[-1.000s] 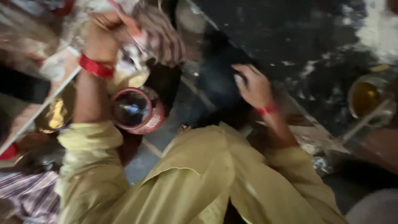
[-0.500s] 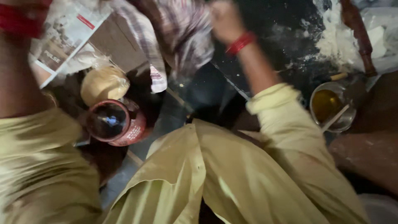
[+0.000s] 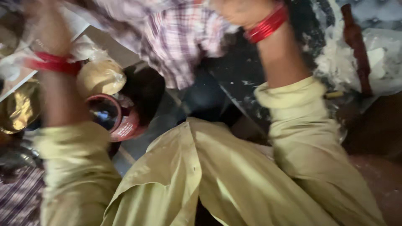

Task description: The person rolls out dough on a floured surface using a rolling pin. They repeatedly flatten, flip, and adjust the dough, occasionally wiping the surface with a cloth. The person handles multiple pieces of dough, flattening them into thin rounds.

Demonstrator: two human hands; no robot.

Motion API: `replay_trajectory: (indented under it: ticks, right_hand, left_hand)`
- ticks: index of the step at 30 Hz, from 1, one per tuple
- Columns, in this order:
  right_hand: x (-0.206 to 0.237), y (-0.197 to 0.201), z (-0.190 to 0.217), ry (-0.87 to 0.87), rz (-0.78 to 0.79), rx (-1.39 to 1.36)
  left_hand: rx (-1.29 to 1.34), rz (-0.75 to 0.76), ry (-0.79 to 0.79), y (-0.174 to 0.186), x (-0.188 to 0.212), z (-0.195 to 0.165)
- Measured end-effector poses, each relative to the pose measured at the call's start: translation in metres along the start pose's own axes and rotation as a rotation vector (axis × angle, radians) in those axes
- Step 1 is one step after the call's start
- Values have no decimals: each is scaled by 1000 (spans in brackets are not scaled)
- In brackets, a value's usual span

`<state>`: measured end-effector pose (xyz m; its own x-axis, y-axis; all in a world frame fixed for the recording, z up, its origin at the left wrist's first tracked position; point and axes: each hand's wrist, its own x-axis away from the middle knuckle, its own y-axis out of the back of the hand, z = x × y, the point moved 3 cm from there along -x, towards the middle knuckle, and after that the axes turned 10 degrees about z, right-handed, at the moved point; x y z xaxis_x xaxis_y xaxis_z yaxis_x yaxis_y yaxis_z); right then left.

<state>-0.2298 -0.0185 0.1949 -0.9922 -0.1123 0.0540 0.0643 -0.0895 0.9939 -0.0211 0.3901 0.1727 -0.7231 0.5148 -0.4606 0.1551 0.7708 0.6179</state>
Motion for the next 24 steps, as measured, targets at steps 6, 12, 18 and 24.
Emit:
replay_trajectory:
  ticks: [6,12,18,24]
  right_hand:
    - [9,-49,24,-104,-219,-110]
    - [50,-92,68,-222,-441,-361]
    - [-39,-115,78,57,-171,-2135]
    - [-142,-97,23,-141,-689,-1755]
  left_hand:
    - [230,668,294,-263,125,-73]
    - [451,-147,133,-168,79,-47]
    - [-63,476,-229,-171,57,-151]
    - [-136,374,-392,-123,23,-98]
